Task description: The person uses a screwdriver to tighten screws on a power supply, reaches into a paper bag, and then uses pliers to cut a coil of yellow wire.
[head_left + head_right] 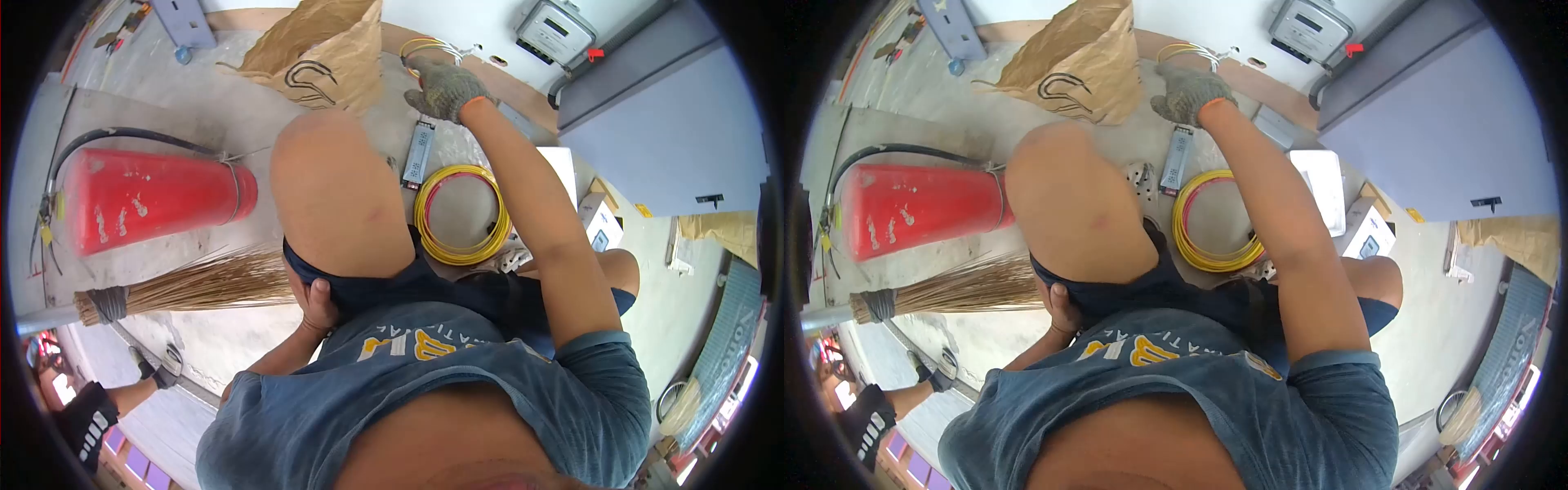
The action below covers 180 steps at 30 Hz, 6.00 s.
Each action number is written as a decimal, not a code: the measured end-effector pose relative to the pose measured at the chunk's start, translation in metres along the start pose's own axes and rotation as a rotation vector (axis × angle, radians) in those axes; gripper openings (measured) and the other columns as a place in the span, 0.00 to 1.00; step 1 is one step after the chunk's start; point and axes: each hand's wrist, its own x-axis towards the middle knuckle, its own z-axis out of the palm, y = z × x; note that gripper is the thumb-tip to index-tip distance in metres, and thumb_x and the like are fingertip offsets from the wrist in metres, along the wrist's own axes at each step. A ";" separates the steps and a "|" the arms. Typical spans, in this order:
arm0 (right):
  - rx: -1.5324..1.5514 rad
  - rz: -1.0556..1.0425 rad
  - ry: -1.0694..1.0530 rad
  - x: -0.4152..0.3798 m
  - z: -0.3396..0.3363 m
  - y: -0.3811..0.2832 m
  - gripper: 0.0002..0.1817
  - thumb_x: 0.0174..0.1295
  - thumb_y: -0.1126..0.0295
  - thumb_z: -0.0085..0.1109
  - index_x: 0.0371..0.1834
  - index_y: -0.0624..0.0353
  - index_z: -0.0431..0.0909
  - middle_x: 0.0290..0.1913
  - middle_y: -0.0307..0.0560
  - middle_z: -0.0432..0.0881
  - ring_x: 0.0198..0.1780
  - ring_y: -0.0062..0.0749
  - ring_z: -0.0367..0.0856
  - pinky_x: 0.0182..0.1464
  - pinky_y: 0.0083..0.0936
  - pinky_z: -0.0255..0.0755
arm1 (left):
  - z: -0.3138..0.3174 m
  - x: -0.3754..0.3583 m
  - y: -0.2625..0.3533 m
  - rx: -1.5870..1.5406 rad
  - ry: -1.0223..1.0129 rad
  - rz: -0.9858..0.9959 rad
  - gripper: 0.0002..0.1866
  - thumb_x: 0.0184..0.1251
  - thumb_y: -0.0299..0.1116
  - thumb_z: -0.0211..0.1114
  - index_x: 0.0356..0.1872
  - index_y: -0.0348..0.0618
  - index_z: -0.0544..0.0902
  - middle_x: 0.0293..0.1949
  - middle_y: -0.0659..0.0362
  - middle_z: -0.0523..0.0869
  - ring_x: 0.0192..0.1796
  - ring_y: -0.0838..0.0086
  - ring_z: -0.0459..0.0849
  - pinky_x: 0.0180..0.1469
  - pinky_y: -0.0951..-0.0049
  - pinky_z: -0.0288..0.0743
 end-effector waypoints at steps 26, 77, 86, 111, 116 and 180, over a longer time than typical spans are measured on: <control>0.036 -0.165 0.069 -0.002 0.000 0.001 0.24 0.65 0.50 0.57 0.58 0.54 0.77 0.51 0.56 0.85 0.55 0.53 0.83 0.59 0.44 0.75 | 0.151 0.313 0.238 0.904 -0.832 0.649 0.26 0.64 0.43 0.66 0.59 0.37 0.80 0.52 0.44 0.87 0.53 0.55 0.86 0.56 0.60 0.79; 0.064 -0.110 -0.230 0.025 -0.010 0.024 0.23 0.67 0.53 0.58 0.58 0.54 0.78 0.53 0.58 0.84 0.53 0.51 0.84 0.54 0.45 0.76 | 0.140 0.383 0.012 1.100 -1.371 0.065 0.22 0.70 0.34 0.61 0.64 0.42 0.78 0.52 0.56 0.85 0.40 0.72 0.84 0.44 0.67 0.78; 0.135 -0.079 -0.244 0.030 -0.018 0.040 0.17 0.65 0.56 0.63 0.47 0.56 0.79 0.42 0.54 0.86 0.43 0.51 0.85 0.46 0.42 0.78 | 0.176 0.354 -0.071 0.332 -1.020 0.054 0.25 0.62 0.28 0.69 0.63 0.47 0.80 0.50 0.58 0.87 0.38 0.75 0.81 0.46 0.72 0.79; 0.204 -0.549 -0.368 0.052 -0.029 0.037 0.12 0.59 0.67 0.61 0.43 0.60 0.84 0.40 0.61 0.86 0.45 0.52 0.86 0.48 0.43 0.78 | 0.189 0.341 -0.128 0.355 -0.996 0.091 0.16 0.64 0.35 0.72 0.51 0.42 0.84 0.45 0.56 0.89 0.48 0.68 0.86 0.53 0.69 0.78; 0.096 -0.403 -0.242 0.036 -0.022 0.025 0.12 0.59 0.67 0.60 0.43 0.58 0.86 0.40 0.59 0.88 0.44 0.53 0.87 0.47 0.41 0.80 | 0.188 0.332 -0.122 0.613 -0.988 -0.041 0.14 0.65 0.33 0.71 0.48 0.39 0.87 0.40 0.54 0.91 0.43 0.71 0.88 0.49 0.69 0.79; -0.153 -0.334 -0.298 0.040 -0.035 0.024 0.19 0.67 0.56 0.55 0.47 0.60 0.84 0.43 0.64 0.87 0.47 0.54 0.87 0.49 0.46 0.79 | 0.202 0.338 -0.078 0.897 -1.056 -0.038 0.18 0.62 0.37 0.73 0.52 0.43 0.84 0.42 0.52 0.88 0.40 0.69 0.87 0.45 0.68 0.81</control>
